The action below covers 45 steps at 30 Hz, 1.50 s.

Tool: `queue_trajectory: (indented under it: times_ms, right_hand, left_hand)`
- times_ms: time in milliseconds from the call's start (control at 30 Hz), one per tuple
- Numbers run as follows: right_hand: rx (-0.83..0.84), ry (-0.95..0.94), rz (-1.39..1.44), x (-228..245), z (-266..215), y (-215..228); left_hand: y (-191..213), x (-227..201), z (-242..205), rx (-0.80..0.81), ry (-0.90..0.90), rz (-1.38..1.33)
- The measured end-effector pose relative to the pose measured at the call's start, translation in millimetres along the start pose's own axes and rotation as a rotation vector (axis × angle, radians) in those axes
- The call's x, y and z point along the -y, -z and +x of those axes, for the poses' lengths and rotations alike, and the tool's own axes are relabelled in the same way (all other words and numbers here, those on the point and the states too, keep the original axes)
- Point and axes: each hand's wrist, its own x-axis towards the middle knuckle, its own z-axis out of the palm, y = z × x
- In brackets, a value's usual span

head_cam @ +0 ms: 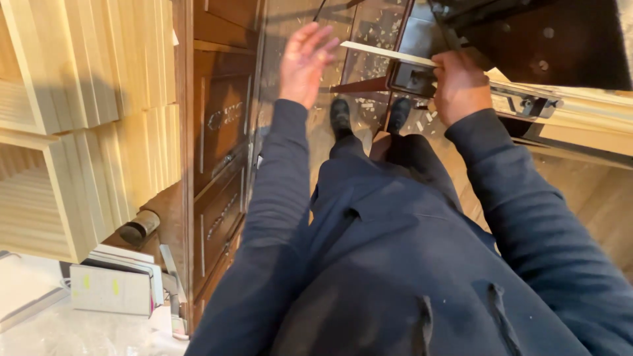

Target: The recorder uses a mitre joiner machine to connect wooden frame pieces together using V-nails.

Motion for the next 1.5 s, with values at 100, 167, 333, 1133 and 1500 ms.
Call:
queue_trajectory:
  times_ms: [100,167,333,1133,1500]
  right_hand:
    - [-0.003,-0.022,-0.056,-1,4,-1]
    - [0.005,-0.03,-0.058,6,4,4]
    - [0.023,-0.059,-0.065,5,5,2]
    - [0.078,-0.061,-0.092,6,9,4]
    - [0.102,-0.109,-0.089,6,11,6]
  left_hand:
    - [-17,28,5,0.033,0.018,-0.246]
    - [-31,40,2,0.106,0.049,-0.392]
    - [-40,72,11,0.162,0.047,-0.543]
    - [-35,86,9,0.097,0.016,-0.614]
    - [-39,86,9,0.119,-0.059,-0.606]
